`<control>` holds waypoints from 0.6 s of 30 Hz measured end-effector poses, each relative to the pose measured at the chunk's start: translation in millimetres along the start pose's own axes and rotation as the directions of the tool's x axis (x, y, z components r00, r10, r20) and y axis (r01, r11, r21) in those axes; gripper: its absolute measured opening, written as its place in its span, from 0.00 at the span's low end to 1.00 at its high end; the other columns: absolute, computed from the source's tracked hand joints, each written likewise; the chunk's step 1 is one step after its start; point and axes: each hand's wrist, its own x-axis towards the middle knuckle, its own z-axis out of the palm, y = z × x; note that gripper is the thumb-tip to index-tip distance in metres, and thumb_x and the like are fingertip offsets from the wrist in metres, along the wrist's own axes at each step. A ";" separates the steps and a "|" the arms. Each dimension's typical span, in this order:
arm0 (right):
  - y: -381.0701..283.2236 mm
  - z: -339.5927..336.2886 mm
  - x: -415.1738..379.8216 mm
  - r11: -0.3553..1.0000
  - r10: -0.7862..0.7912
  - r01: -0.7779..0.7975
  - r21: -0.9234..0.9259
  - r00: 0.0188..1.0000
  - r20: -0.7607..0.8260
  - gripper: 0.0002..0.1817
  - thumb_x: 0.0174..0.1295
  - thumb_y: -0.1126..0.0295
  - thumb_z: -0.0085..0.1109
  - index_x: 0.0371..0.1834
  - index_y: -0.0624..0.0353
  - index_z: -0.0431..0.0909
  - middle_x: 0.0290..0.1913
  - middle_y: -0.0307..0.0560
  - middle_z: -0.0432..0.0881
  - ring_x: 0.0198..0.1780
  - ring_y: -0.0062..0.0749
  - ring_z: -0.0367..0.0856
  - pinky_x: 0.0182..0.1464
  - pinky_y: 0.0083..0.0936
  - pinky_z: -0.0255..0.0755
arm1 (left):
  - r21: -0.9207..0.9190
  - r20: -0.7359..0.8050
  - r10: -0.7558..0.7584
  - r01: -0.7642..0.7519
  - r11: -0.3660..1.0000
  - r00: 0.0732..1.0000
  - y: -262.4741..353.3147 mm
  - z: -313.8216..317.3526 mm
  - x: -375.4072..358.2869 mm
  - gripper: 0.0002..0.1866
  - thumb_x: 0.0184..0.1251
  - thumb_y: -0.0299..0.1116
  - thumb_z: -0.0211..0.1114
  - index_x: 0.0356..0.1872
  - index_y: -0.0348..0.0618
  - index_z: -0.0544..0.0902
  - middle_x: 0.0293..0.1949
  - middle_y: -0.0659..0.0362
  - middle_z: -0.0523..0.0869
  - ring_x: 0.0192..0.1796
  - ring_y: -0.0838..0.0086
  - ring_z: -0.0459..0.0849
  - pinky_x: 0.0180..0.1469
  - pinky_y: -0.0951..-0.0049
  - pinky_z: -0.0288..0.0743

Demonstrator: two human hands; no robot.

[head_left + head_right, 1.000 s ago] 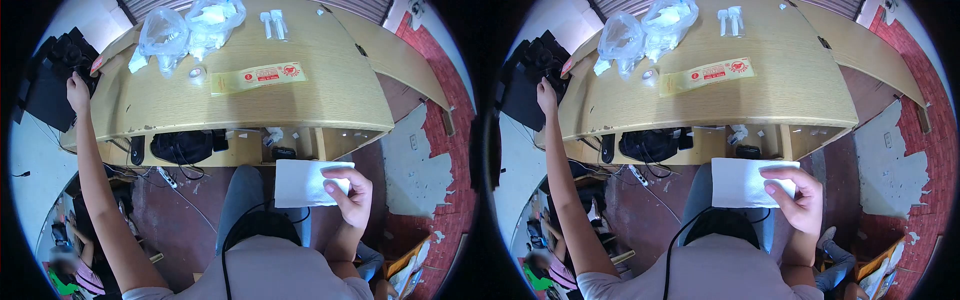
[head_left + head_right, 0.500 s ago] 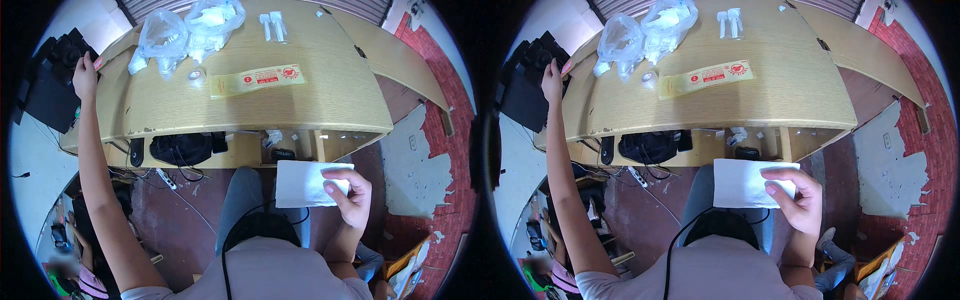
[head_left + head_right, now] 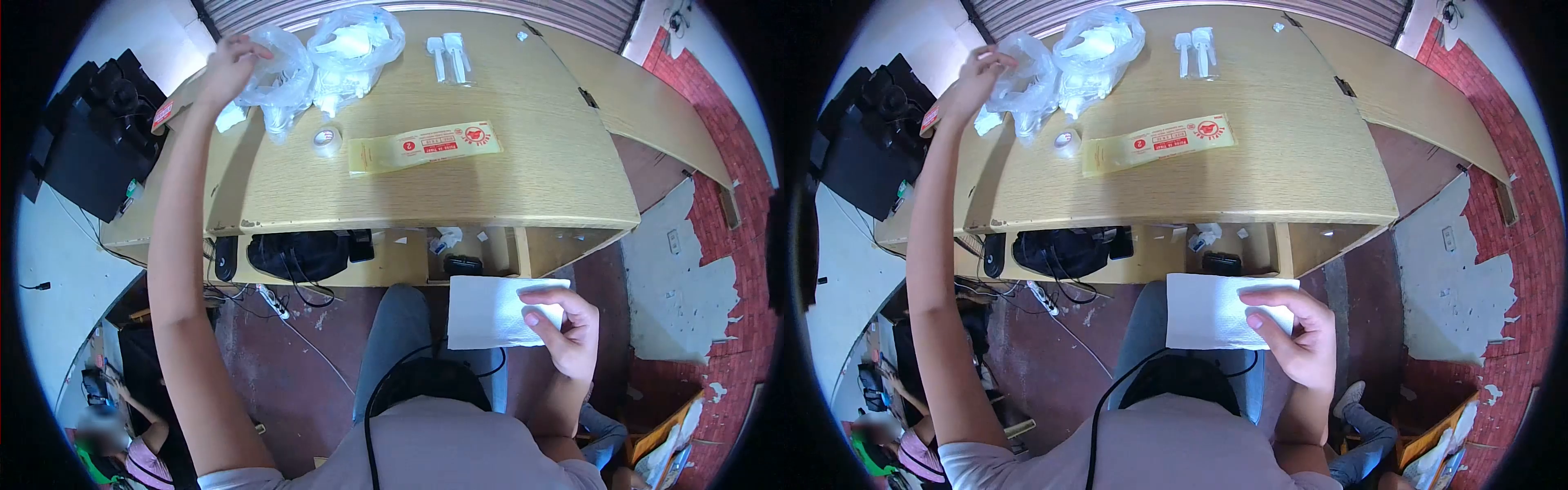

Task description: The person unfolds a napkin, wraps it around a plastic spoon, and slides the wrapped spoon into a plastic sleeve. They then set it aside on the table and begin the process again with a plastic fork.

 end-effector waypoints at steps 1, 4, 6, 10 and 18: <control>-0.2 0.0 0.2 1.000 -0.003 0.003 0.000 1.000 0.000 0.12 0.53 0.84 0.62 0.41 0.63 0.83 0.43 0.49 0.85 0.46 0.28 0.82 0.49 0.22 0.71 | 0.161 0.077 -0.091 0.078 0.984 0.993 4.8 8.2 -1.4 0.13 0.55 0.37 0.63 0.41 0.56 0.87 0.56 0.53 0.77 0.59 0.62 0.73 0.59 0.65 0.67; -1.3 -0.7 1.4 1.000 -0.016 0.016 -0.022 1.000 0.019 0.12 0.53 0.84 0.62 0.41 0.63 0.83 0.43 0.48 0.85 0.46 0.28 0.82 0.48 0.21 0.71 | 0.413 0.153 -0.326 0.239 0.879 0.933 19.8 23.3 -3.6 0.15 0.50 0.44 0.64 0.41 0.61 0.88 0.57 0.50 0.78 0.65 0.58 0.67 0.65 0.61 0.59; -1.4 -0.3 1.8 1.000 -0.013 0.014 -0.022 1.000 0.021 0.12 0.53 0.84 0.62 0.41 0.63 0.83 0.43 0.48 0.85 0.46 0.28 0.82 0.48 0.21 0.71 | 0.504 0.157 -0.456 0.325 0.800 0.876 25.8 23.7 -8.5 0.16 0.48 0.47 0.65 0.41 0.63 0.87 0.56 0.49 0.79 0.67 0.56 0.64 0.68 0.60 0.56; -0.6 -0.9 3.0 1.000 -0.004 0.003 0.004 1.000 0.028 0.12 0.53 0.85 0.62 0.41 0.63 0.83 0.43 0.48 0.85 0.46 0.28 0.82 0.48 0.21 0.71 | 0.494 0.054 -0.398 0.322 0.808 0.916 18.8 21.8 -19.1 0.15 0.48 0.45 0.67 0.38 0.56 0.88 0.47 0.50 0.84 0.64 0.58 0.66 0.61 0.63 0.65; 1.1 2.8 3.6 1.000 -0.005 0.005 0.000 0.999 0.054 0.13 0.52 0.85 0.62 0.41 0.64 0.83 0.43 0.48 0.85 0.46 0.28 0.82 0.48 0.21 0.72 | -0.041 0.277 -0.446 0.474 0.880 0.851 -4.9 -0.6 -28.1 0.13 0.55 0.41 0.66 0.36 0.44 0.87 0.33 0.59 0.85 0.37 0.76 0.79 0.45 0.72 0.71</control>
